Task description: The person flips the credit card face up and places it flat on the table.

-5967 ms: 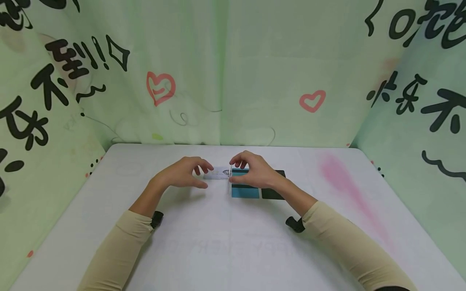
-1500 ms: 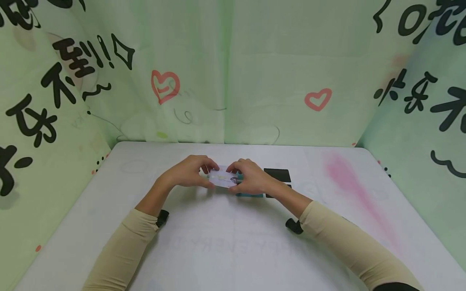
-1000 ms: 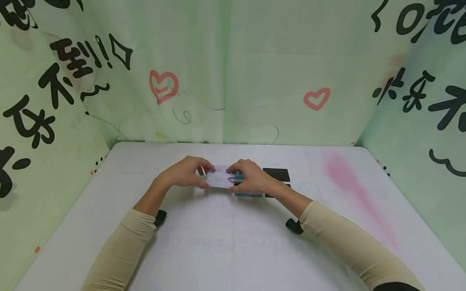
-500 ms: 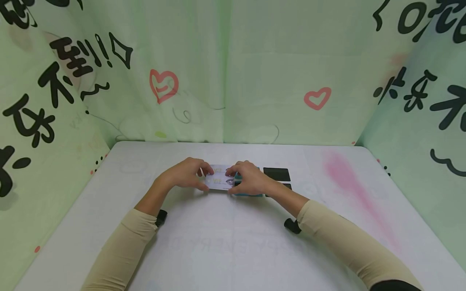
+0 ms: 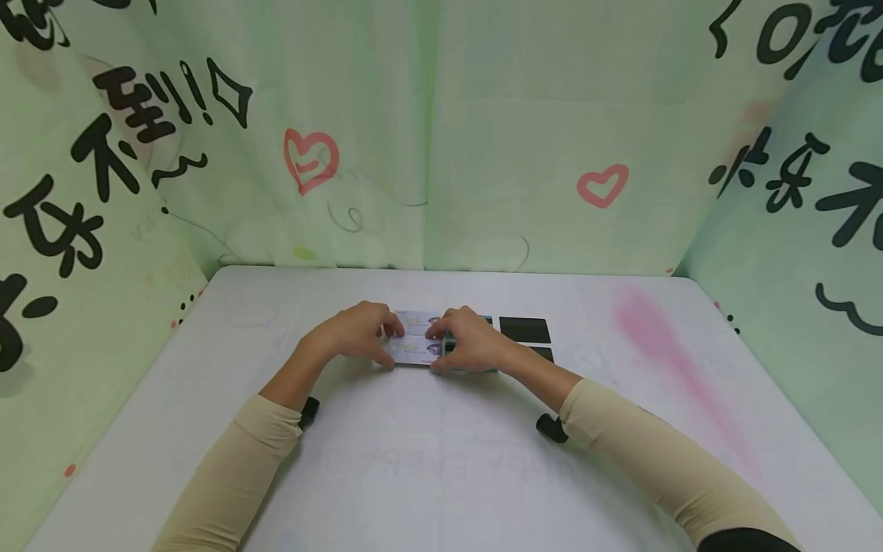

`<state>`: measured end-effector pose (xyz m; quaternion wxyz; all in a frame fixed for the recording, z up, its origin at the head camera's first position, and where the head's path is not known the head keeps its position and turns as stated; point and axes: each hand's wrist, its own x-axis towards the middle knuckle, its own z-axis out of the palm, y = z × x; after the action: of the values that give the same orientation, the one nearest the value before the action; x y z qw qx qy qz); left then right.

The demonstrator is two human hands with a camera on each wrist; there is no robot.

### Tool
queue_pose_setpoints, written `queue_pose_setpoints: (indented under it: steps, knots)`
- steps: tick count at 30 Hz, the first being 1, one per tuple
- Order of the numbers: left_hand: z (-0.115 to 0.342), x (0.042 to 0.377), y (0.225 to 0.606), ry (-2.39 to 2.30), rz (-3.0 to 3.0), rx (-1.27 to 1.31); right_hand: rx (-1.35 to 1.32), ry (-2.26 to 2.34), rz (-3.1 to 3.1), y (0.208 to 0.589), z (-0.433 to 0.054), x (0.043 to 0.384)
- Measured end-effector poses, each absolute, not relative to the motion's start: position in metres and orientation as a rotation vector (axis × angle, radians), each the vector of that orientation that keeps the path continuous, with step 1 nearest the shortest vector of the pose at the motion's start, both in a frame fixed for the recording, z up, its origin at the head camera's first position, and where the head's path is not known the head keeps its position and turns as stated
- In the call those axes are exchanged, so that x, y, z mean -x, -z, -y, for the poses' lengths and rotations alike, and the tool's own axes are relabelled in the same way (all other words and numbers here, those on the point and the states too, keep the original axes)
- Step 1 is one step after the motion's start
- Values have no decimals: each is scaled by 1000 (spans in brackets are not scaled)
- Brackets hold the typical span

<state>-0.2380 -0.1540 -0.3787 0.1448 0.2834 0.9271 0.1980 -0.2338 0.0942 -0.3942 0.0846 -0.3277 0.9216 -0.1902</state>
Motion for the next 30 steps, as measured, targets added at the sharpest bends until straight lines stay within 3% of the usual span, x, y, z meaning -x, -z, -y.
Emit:
queue_pose_setpoints:
  steps: [30]
  knots:
    - [140,236,383,-326,-2751,-753,939,458,-2800,398,-90,232]
